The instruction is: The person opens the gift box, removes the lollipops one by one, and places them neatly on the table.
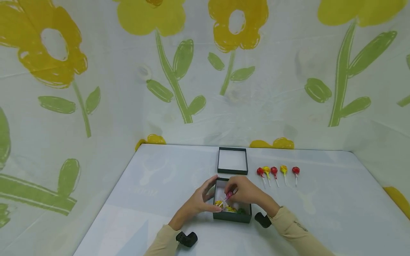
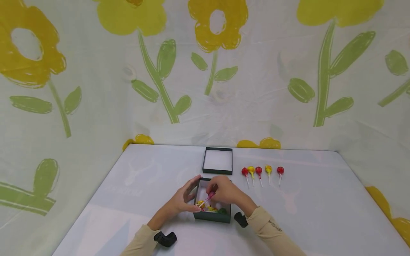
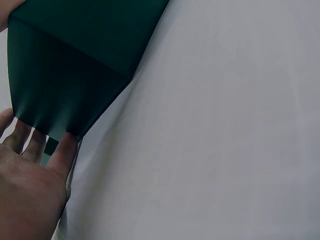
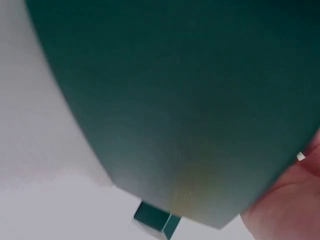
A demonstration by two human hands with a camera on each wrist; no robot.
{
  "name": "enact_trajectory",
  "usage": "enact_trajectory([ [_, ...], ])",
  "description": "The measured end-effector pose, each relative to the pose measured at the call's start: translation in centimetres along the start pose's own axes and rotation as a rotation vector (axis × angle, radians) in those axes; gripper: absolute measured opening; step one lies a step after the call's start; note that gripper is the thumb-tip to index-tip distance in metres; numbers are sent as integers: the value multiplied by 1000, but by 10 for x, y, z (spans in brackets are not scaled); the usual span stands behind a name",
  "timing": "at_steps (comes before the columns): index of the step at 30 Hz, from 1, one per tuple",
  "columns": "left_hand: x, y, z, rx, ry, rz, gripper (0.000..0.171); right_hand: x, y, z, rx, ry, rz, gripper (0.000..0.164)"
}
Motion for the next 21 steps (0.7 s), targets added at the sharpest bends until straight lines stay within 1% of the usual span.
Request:
enact_trajectory([
  [4, 0, -1, 1, -3, 13, 6, 101, -1, 7, -6, -24, 56, 8, 15],
  [8, -1, -1, -1, -5, 19, 12, 101, -1, 13, -12, -32, 103, 47, 15],
  [12, -3, -1, -2, -12, 26, 25, 101, -2, 21, -18, -38, 78, 123, 16],
  [15, 0, 0, -1, -17, 38, 39, 101, -3, 28, -23, -52, 55, 155, 18],
  [21, 22, 4, 3, -35, 49, 70, 104, -6, 40, -33, -83, 32, 174, 20],
])
Point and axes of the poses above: each hand's wrist, its own z-axis towards the middle knuckle, its own y-axis out of the back of the hand, x = y × z, the point moved 2 cm from there along z, towards the middle knuckle, and after that the axes turned 9 degrees about x, right-handed, at the moved point
